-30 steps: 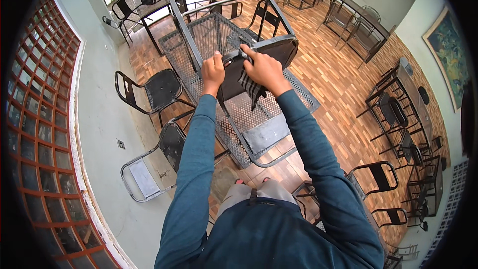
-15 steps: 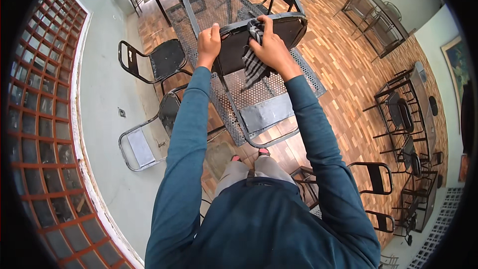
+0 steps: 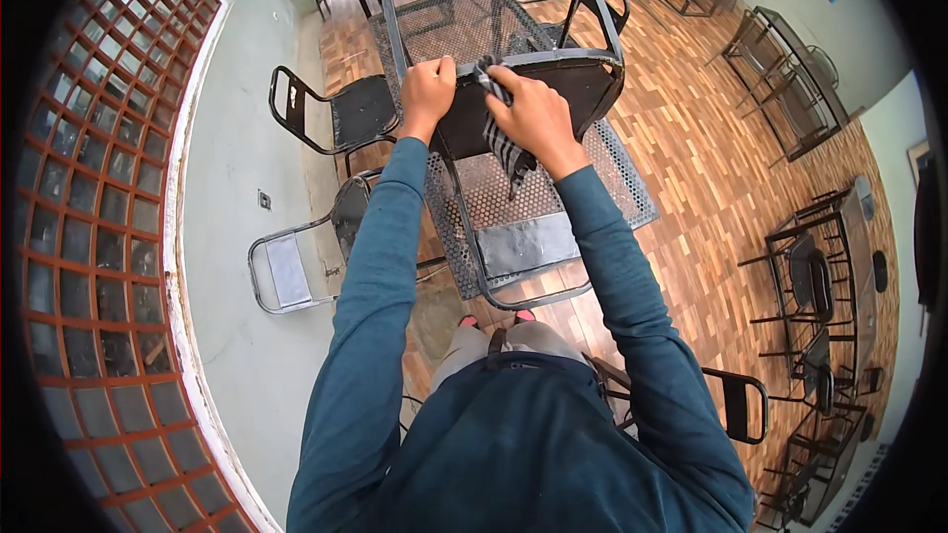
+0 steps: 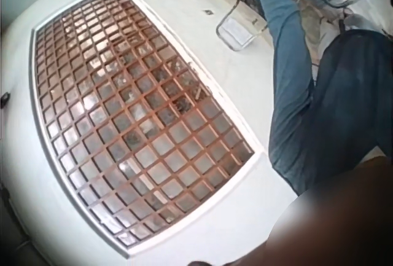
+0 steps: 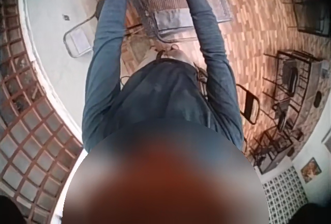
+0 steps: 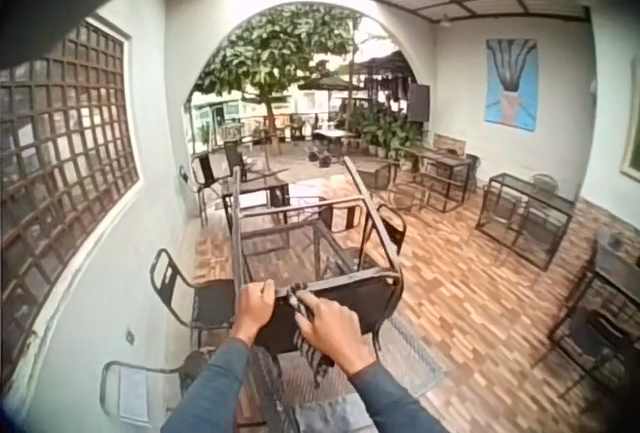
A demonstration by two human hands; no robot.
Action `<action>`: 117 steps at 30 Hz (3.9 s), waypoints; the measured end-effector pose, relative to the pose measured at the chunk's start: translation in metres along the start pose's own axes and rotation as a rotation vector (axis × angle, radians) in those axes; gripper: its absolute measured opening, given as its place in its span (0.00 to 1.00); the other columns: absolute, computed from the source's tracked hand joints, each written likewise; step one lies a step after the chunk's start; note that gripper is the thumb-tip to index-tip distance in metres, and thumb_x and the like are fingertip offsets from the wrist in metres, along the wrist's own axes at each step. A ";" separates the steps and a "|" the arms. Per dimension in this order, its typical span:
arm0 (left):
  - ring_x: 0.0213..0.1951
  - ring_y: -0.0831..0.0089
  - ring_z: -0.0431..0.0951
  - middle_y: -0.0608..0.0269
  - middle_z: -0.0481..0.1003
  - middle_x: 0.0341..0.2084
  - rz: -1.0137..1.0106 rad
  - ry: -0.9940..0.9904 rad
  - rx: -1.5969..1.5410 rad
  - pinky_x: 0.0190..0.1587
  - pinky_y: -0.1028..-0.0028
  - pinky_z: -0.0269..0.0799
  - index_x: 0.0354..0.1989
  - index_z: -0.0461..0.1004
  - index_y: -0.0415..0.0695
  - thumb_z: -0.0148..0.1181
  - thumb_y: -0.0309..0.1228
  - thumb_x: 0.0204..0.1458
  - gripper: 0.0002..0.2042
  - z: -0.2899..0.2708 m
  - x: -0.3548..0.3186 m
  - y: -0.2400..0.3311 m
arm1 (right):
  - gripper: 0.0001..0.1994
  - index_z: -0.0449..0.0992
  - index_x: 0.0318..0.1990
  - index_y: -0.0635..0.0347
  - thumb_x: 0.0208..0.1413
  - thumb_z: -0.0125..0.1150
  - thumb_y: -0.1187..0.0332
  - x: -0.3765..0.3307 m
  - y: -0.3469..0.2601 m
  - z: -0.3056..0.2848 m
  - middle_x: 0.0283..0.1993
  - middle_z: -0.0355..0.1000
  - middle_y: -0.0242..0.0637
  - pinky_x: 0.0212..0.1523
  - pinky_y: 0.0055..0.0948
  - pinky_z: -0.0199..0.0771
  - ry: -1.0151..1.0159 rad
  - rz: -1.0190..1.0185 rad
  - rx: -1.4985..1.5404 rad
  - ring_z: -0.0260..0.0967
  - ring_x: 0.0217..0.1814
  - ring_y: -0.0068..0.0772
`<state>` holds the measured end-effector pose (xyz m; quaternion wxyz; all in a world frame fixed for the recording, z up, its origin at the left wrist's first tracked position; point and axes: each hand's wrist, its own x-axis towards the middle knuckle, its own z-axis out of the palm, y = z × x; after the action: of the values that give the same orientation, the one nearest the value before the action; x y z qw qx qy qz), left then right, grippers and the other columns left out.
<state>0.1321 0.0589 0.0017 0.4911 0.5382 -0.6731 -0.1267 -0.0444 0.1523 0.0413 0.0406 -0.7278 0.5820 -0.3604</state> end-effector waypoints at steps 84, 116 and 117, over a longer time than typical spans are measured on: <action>0.30 0.35 0.75 0.37 0.73 0.22 -0.023 0.094 0.021 0.33 0.49 0.68 0.24 0.76 0.35 0.48 0.43 0.63 0.23 0.007 -0.003 -0.006 | 0.21 0.77 0.61 0.51 0.62 0.55 0.61 0.021 0.023 -0.018 0.41 0.79 0.55 0.48 0.54 0.77 -0.128 -0.054 -0.049 0.78 0.44 0.60; 0.28 0.35 0.74 0.35 0.71 0.22 0.031 0.060 -0.038 0.32 0.50 0.66 0.25 0.74 0.33 0.49 0.42 0.63 0.23 0.001 -0.004 -0.010 | 0.23 0.75 0.64 0.54 0.61 0.55 0.62 0.023 0.026 -0.027 0.43 0.78 0.57 0.52 0.53 0.75 -0.202 0.005 -0.112 0.76 0.48 0.61; 0.25 0.36 0.72 0.35 0.68 0.20 0.052 0.076 -0.067 0.29 0.52 0.62 0.24 0.70 0.32 0.50 0.42 0.63 0.23 0.002 -0.004 -0.010 | 0.23 0.76 0.63 0.54 0.61 0.55 0.61 0.023 0.027 -0.027 0.43 0.78 0.58 0.52 0.53 0.75 -0.162 -0.007 -0.104 0.76 0.48 0.61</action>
<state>0.1360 0.0581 -0.0082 0.5371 0.5081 -0.6633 -0.1158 -0.0806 0.1327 0.0589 0.0485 -0.7578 0.5922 -0.2697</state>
